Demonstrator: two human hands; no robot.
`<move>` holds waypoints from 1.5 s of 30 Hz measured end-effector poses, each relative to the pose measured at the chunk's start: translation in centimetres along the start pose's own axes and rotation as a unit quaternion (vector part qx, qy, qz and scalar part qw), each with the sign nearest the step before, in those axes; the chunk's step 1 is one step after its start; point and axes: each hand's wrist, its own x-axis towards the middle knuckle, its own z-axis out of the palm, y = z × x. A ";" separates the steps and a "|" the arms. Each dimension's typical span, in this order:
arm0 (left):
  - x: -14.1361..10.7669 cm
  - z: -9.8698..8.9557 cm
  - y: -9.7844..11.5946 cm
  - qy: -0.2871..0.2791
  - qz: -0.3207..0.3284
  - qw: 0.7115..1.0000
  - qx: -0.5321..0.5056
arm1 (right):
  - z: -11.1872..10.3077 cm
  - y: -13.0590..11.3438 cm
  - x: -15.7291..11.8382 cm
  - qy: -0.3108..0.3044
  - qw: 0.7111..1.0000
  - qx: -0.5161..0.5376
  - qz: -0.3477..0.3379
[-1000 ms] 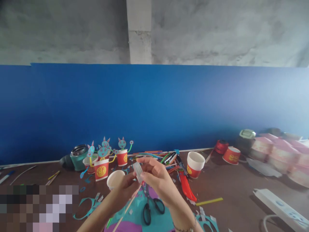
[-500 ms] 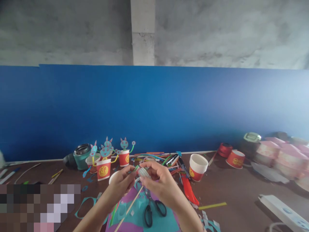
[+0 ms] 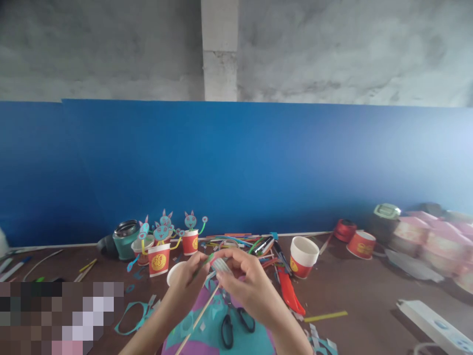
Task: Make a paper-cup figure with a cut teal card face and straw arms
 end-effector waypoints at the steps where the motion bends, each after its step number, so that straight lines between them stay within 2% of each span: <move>1: -0.2 0.1 -0.2 0.000 0.023 0.999 0.036 | 0.2 -0.1 -0.1 0.003 1.000 -0.003 -0.003; 5: -0.8 0.6 -0.6 0.000 0.066 0.989 0.131 | 1.1 0.0 -0.4 0.024 0.999 -0.010 -0.035; 8: -0.6 0.5 -0.6 0.007 0.061 0.991 0.120 | 1.2 0.0 -0.4 0.022 0.999 0.001 -0.044; 15: 0.4 -0.5 0.1 0.009 -0.035 0.998 -0.054 | 0.5 -0.3 -0.1 -0.005 0.999 0.038 0.001; 19: 0.6 -0.6 0.3 -0.013 -0.052 0.987 -0.153 | 0.3 -0.1 0.1 -0.017 0.999 0.038 0.021; 28: 0.2 -1.2 1.1 -0.065 -0.144 0.951 -0.267 | -0.2 0.4 0.2 -0.037 0.999 0.009 0.012; 31: 0.3 -1.1 0.9 -0.060 -0.136 0.957 -0.250 | -0.3 0.7 0.2 -0.047 0.999 -0.004 0.002; 36: 0.5 -0.6 0.2 -0.039 -0.085 0.973 -0.213 | -0.6 1.7 0.2 -0.081 0.996 -0.031 -0.020; 42: -0.1 -1.0 1.3 -0.089 -0.065 0.980 -0.163 | -1.0 4.0 0.9 -0.110 0.993 0.015 0.031; 45: -0.3 -1.0 1.6 -0.117 -0.059 0.982 -0.136 | -1.0 4.5 1.4 -0.093 0.991 0.067 0.064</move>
